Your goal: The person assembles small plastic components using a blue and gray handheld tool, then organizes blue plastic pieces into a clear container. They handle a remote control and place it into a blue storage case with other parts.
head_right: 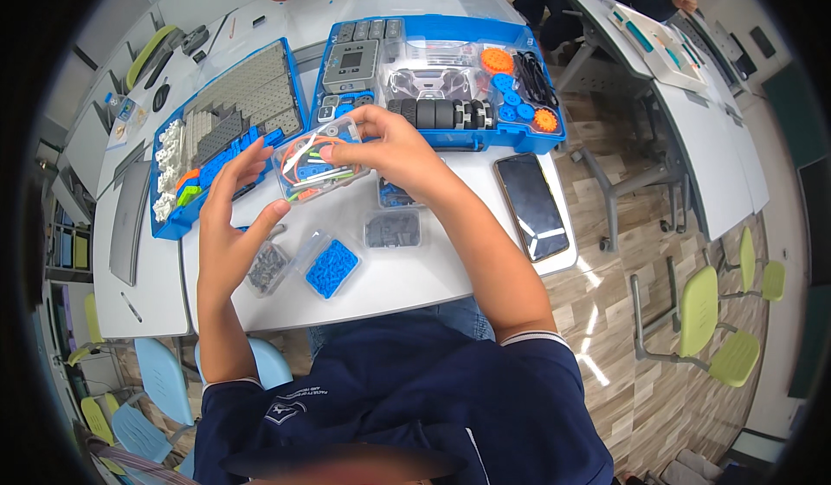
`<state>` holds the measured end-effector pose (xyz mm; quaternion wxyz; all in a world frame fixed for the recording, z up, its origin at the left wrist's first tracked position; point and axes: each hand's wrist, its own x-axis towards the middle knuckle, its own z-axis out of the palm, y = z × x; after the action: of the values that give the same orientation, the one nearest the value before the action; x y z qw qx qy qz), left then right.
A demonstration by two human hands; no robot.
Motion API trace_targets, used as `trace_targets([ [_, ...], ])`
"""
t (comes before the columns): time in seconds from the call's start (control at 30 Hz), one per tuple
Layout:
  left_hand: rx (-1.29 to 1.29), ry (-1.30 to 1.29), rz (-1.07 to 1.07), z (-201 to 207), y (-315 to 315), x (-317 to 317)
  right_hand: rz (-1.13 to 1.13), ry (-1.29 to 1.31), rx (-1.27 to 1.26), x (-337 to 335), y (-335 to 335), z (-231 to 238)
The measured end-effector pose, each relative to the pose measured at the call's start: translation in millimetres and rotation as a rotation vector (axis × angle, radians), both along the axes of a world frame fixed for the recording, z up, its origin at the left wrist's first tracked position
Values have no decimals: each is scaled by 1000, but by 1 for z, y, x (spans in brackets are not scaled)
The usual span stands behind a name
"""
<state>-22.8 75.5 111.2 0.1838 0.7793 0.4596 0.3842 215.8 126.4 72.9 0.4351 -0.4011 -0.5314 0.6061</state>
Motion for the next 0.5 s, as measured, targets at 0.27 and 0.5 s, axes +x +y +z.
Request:
trace_targets([
  [0.27, -6, -63, 138, -13, 5, -4, -32, 32, -41, -1, 0, -9],
  [0.5, -172, -21, 31, -10, -25, -15, -105, -36, -23, -8, 0, -18],
])
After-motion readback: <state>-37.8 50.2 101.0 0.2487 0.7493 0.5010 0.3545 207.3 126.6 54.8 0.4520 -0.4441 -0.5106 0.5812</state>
